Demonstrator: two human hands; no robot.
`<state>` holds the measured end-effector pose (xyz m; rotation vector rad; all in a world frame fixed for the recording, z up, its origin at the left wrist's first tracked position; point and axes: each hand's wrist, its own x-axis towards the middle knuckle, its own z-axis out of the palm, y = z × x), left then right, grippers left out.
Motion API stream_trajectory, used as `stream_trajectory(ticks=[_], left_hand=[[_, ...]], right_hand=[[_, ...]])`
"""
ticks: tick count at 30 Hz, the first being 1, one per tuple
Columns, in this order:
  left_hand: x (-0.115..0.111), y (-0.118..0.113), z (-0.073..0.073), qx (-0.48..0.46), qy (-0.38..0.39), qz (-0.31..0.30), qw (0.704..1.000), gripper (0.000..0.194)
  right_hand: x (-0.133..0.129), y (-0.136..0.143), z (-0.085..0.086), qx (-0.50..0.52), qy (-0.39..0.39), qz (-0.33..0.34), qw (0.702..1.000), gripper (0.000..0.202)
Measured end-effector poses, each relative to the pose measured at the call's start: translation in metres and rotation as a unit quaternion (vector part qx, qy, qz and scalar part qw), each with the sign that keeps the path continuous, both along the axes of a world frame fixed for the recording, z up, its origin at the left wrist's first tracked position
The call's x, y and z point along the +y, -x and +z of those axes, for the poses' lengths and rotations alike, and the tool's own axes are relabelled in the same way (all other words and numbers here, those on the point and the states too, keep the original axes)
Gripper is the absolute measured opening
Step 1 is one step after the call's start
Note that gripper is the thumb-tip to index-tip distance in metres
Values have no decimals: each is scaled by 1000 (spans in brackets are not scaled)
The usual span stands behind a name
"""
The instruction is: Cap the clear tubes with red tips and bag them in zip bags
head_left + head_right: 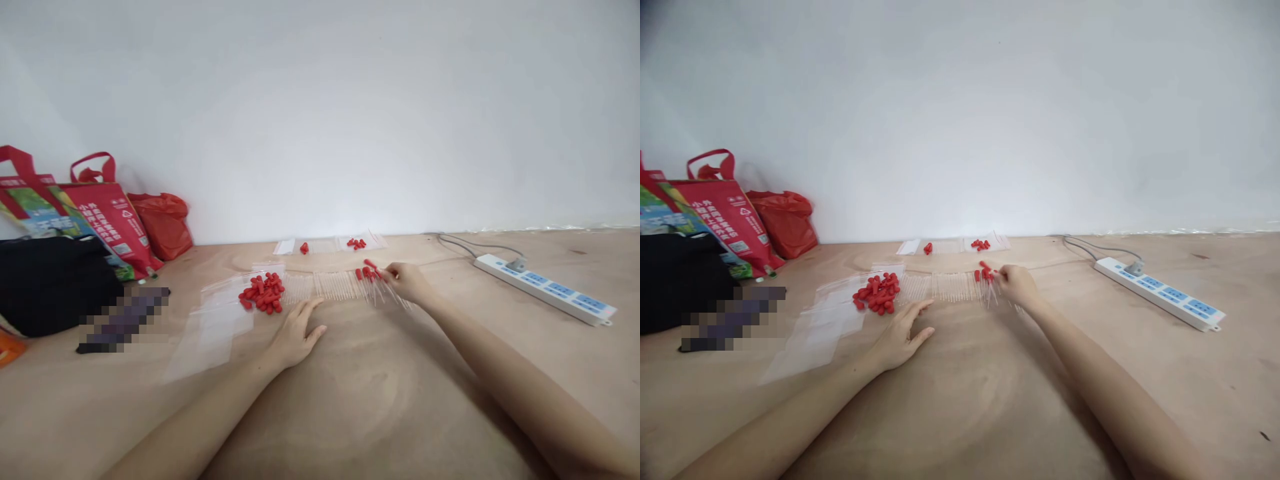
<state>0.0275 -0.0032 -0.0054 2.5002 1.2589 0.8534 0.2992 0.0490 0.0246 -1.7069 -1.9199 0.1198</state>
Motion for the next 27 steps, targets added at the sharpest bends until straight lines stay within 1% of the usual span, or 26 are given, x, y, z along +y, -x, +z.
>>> stream_trajectory(ticks=[1,3,6,11,14,19,24,27], left_hand=[[0,0,0,4,2,-1,1000,39],[0,0,0,11,6,-4,1000,34],[1,-1,0,14,10,-9,1000,29],[2,-1,-1,11,8,-20,1000,24],[2,-1,-1,11,7,-19,1000,22],[2,-1,-1,15,6,-23,1000,18],[2,-2,-2,16,1,-22,1000,16],[3,-2,-3,14,-7,-22,1000,15]], right_hand=[[6,-9,-3,12,2,-41,999,19],[14,-21,-11,32,12,-94,995,17],[18,-24,-24,41,31,-121,991,17],[16,-15,-36,5,49,-117,992,19],[16,-11,-38,-23,51,-112,992,17],[17,1,-35,-84,36,-69,993,19],[21,15,-33,-135,72,-92,984,27],[25,20,-31,-142,97,-118,978,34]])
